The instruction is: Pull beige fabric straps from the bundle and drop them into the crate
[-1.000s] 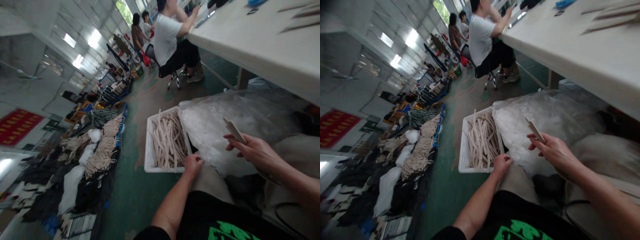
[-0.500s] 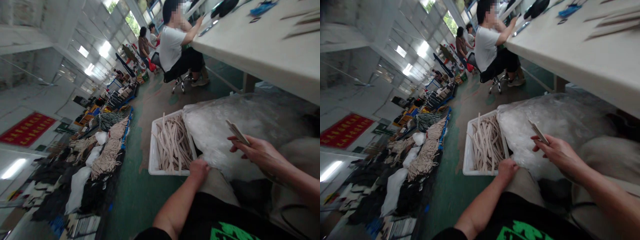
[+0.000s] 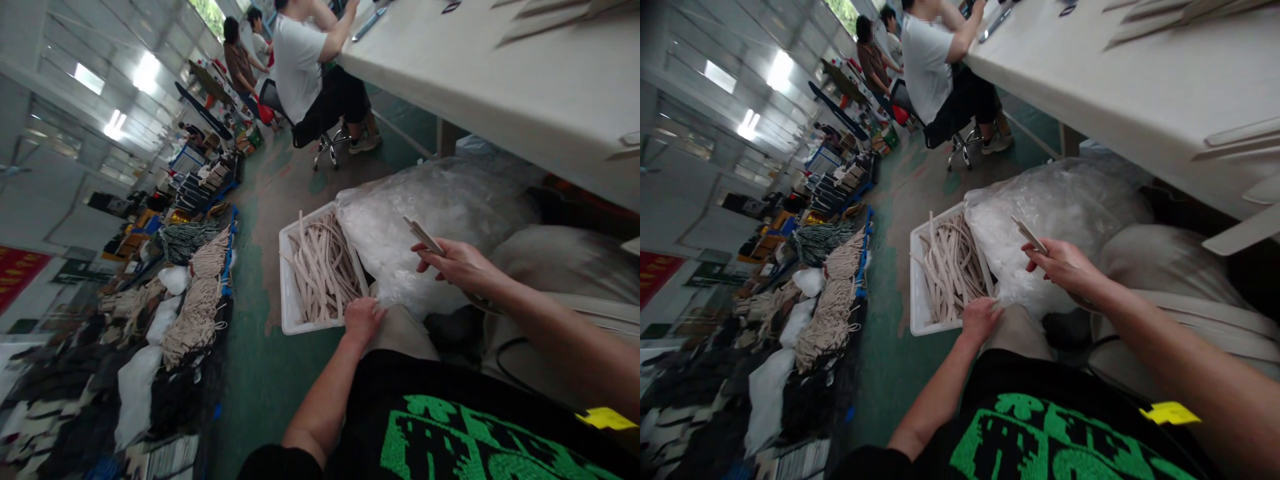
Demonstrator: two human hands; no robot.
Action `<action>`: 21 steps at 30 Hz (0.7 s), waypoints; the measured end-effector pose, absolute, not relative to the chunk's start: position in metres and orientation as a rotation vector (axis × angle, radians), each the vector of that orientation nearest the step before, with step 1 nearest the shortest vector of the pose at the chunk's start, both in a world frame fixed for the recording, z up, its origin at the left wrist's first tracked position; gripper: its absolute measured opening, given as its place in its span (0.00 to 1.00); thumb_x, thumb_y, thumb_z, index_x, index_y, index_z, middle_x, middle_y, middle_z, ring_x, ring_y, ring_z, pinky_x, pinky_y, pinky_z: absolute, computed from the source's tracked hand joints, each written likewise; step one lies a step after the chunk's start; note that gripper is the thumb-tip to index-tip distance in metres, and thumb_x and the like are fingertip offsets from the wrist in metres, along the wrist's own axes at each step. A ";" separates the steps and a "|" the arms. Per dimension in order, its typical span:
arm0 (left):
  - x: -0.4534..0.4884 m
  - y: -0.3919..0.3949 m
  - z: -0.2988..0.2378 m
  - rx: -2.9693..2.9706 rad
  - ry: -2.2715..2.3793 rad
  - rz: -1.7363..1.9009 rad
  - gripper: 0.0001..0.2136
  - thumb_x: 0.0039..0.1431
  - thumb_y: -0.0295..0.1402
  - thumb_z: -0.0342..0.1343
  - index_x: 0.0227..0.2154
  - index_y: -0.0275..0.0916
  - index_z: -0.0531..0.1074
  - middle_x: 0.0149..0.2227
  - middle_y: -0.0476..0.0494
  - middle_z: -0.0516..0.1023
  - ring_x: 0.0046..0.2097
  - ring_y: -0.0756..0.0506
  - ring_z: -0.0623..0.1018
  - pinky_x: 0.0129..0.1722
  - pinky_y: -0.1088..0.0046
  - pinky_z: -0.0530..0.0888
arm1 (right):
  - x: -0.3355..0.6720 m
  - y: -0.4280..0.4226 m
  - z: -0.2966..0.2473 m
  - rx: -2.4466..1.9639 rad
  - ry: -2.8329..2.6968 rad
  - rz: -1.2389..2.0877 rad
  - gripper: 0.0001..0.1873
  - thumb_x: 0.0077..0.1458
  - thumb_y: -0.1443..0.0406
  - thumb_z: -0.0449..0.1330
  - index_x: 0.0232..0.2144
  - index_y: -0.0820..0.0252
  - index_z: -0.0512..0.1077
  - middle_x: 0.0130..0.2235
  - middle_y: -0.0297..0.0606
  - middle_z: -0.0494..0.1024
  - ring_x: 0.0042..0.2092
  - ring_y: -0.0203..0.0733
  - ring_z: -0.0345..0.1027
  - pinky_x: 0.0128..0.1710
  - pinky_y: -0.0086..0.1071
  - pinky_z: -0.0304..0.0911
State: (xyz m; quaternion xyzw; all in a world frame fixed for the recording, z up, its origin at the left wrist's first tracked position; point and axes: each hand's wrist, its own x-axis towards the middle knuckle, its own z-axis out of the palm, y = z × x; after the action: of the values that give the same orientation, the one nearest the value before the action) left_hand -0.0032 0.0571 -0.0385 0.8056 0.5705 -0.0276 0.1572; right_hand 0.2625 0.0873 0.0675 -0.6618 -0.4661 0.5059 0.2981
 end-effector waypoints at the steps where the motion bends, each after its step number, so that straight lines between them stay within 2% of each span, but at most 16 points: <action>1: 0.000 0.061 -0.040 2.277 1.643 -0.017 0.24 0.59 0.43 0.66 0.57 0.42 0.74 0.56 0.38 0.78 0.57 0.39 0.75 0.58 0.62 0.72 | 0.262 0.088 0.066 -1.762 -1.242 1.341 0.18 0.65 0.62 0.55 0.52 0.63 0.75 0.35 0.40 0.85 0.26 0.35 0.70 0.24 0.25 0.65; 2: 0.004 0.065 -0.042 2.250 1.638 0.020 0.31 0.55 0.44 0.69 0.61 0.43 0.71 0.60 0.37 0.74 0.61 0.38 0.73 0.60 0.61 0.70 | 0.263 0.088 0.063 -1.764 -1.250 1.334 0.18 0.65 0.61 0.55 0.53 0.63 0.75 0.35 0.40 0.85 0.26 0.36 0.70 0.24 0.25 0.65; 3: 0.007 0.071 -0.043 2.225 1.617 0.026 0.35 0.52 0.43 0.71 0.62 0.44 0.69 0.62 0.38 0.72 0.63 0.38 0.71 0.62 0.62 0.69 | 0.263 0.088 0.061 -1.765 -1.266 1.325 0.19 0.66 0.60 0.55 0.53 0.63 0.75 0.35 0.40 0.85 0.26 0.36 0.70 0.24 0.25 0.65; 4: 0.011 0.078 -0.045 2.203 1.587 0.004 0.33 0.52 0.41 0.71 0.61 0.45 0.70 0.62 0.39 0.73 0.62 0.39 0.72 0.61 0.63 0.69 | 0.263 0.089 0.058 -1.766 -1.293 1.312 0.20 0.66 0.59 0.54 0.54 0.63 0.74 0.36 0.40 0.85 0.26 0.36 0.71 0.24 0.25 0.66; 5: 0.015 0.086 -0.045 2.184 1.558 -0.038 0.26 0.55 0.38 0.69 0.58 0.45 0.74 0.58 0.41 0.76 0.59 0.41 0.74 0.59 0.66 0.70 | 0.263 0.089 0.055 -1.768 -1.329 1.299 0.21 0.67 0.59 0.53 0.54 0.63 0.74 0.36 0.41 0.85 0.27 0.36 0.71 0.25 0.25 0.67; 7: 0.024 0.103 -0.045 2.168 1.532 -0.109 0.11 0.63 0.33 0.61 0.46 0.44 0.81 0.47 0.44 0.82 0.50 0.44 0.78 0.53 0.70 0.72 | 0.264 0.090 0.049 -1.775 -1.405 1.287 0.21 0.68 0.57 0.51 0.54 0.64 0.73 0.37 0.41 0.85 0.28 0.36 0.73 0.26 0.25 0.67; 8: 0.029 0.111 -0.043 2.172 1.542 -0.118 0.08 0.65 0.32 0.58 0.42 0.42 0.82 0.43 0.44 0.83 0.47 0.45 0.79 0.50 0.71 0.72 | 0.265 0.091 0.047 -1.786 -1.433 1.291 0.21 0.68 0.58 0.51 0.53 0.64 0.74 0.36 0.41 0.85 0.29 0.37 0.73 0.26 0.25 0.68; 13: 0.054 0.151 -0.024 2.237 1.544 -0.073 0.11 0.67 0.37 0.56 0.36 0.42 0.82 0.37 0.46 0.83 0.42 0.46 0.78 0.44 0.74 0.70 | 0.267 0.098 0.032 -1.885 -1.529 1.323 0.16 0.64 0.59 0.57 0.48 0.62 0.77 0.35 0.40 0.85 0.31 0.39 0.75 0.25 0.25 0.66; 16: 0.070 0.169 -0.005 2.291 1.500 -0.043 0.11 0.67 0.38 0.56 0.37 0.43 0.82 0.38 0.47 0.83 0.41 0.47 0.77 0.42 0.75 0.68 | 0.265 0.102 0.021 -1.992 -1.589 1.264 0.20 0.58 0.56 0.65 0.48 0.64 0.77 0.40 0.44 0.85 0.33 0.43 0.77 0.29 0.29 0.67; 19: 0.086 0.180 0.017 2.362 1.441 -0.029 0.10 0.67 0.37 0.56 0.37 0.42 0.82 0.37 0.48 0.82 0.40 0.47 0.77 0.42 0.75 0.68 | 0.259 0.106 0.014 -2.095 -1.641 1.160 0.25 0.53 0.53 0.69 0.48 0.63 0.77 0.43 0.47 0.84 0.42 0.53 0.79 0.36 0.35 0.69; 21: 0.094 0.185 0.031 2.429 1.383 -0.047 0.10 0.66 0.37 0.57 0.34 0.42 0.81 0.36 0.48 0.82 0.40 0.47 0.76 0.43 0.75 0.68 | 0.256 0.109 0.013 -2.156 -1.654 1.087 0.27 0.54 0.51 0.69 0.49 0.62 0.76 0.45 0.49 0.84 0.47 0.58 0.78 0.40 0.38 0.68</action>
State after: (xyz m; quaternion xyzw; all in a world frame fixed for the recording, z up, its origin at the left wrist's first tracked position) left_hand 0.0940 0.1849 0.0306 0.8559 0.4874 -0.0164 0.1720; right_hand 0.2563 0.1089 0.0132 -0.7325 -0.5618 0.3693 0.1072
